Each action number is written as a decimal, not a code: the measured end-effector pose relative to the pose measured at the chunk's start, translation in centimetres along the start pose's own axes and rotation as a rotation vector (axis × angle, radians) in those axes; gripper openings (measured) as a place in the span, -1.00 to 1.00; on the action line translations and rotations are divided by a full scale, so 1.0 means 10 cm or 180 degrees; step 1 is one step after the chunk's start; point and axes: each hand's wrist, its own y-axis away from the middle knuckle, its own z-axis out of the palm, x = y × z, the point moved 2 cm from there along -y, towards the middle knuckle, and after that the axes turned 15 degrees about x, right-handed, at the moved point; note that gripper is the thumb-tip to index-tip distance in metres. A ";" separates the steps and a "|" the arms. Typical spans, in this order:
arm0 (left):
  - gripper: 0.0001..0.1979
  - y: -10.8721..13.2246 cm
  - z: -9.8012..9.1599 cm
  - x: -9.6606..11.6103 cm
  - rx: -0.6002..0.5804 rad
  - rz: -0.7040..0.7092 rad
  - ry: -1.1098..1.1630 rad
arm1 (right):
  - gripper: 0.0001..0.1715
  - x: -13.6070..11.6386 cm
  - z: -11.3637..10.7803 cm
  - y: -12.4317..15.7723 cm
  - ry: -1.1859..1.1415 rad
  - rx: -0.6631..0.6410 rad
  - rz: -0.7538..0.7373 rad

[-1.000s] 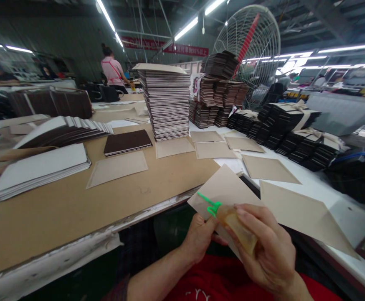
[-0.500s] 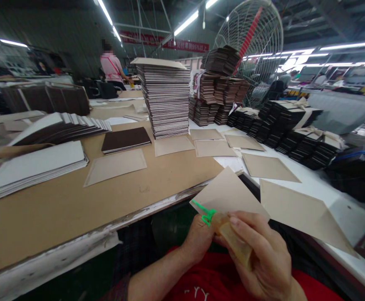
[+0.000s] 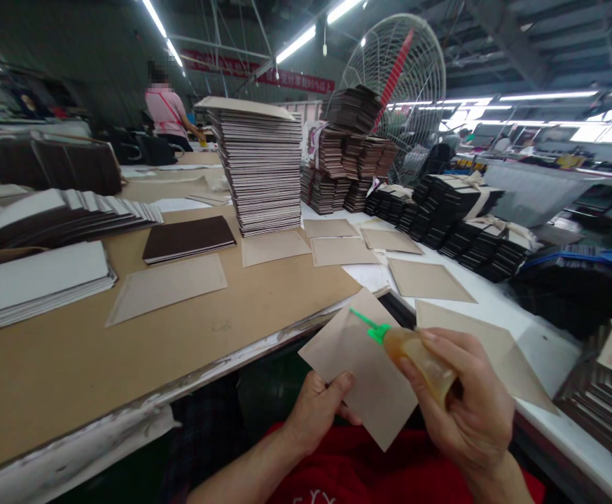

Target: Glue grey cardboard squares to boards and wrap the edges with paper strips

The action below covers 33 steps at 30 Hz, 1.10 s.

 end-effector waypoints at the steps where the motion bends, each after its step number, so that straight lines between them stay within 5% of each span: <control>1: -0.62 0.00 0.00 0.00 -0.0004 -0.0001 0.0023 | -0.42 -0.02 0.00 0.02 -0.0098 -0.0159 -0.0018; 3: -0.62 -0.01 -0.01 -0.01 -0.0022 -0.0003 0.0047 | -0.40 -0.07 0.01 0.05 -0.0179 -0.0318 -0.0090; 7: -0.61 -0.02 -0.01 -0.04 -0.0047 0.0008 0.0011 | -0.37 -0.10 0.00 0.06 0.0061 0.0049 -0.0182; 12: -0.62 -0.02 -0.01 -0.06 -0.0073 -0.0050 0.0040 | -0.36 -0.14 0.06 0.12 -0.0477 -0.0614 -0.0267; 16: -0.61 -0.02 -0.02 -0.06 -0.0046 -0.0024 0.0007 | -0.39 -0.13 0.06 0.14 -0.0165 -0.0134 -0.0107; 21: -0.61 -0.02 -0.03 -0.09 -0.0045 -0.0095 0.0012 | -0.36 -0.15 0.11 0.16 -0.0506 -0.0661 -0.0231; 27: -0.61 0.00 -0.08 -0.11 -0.0034 -0.0050 -0.0048 | -0.42 0.08 -0.06 0.00 0.0176 0.0343 0.0011; 33: -0.59 0.00 -0.10 -0.12 -0.0001 -0.0033 -0.0056 | -0.42 0.10 -0.07 -0.02 0.0018 0.0101 -0.0021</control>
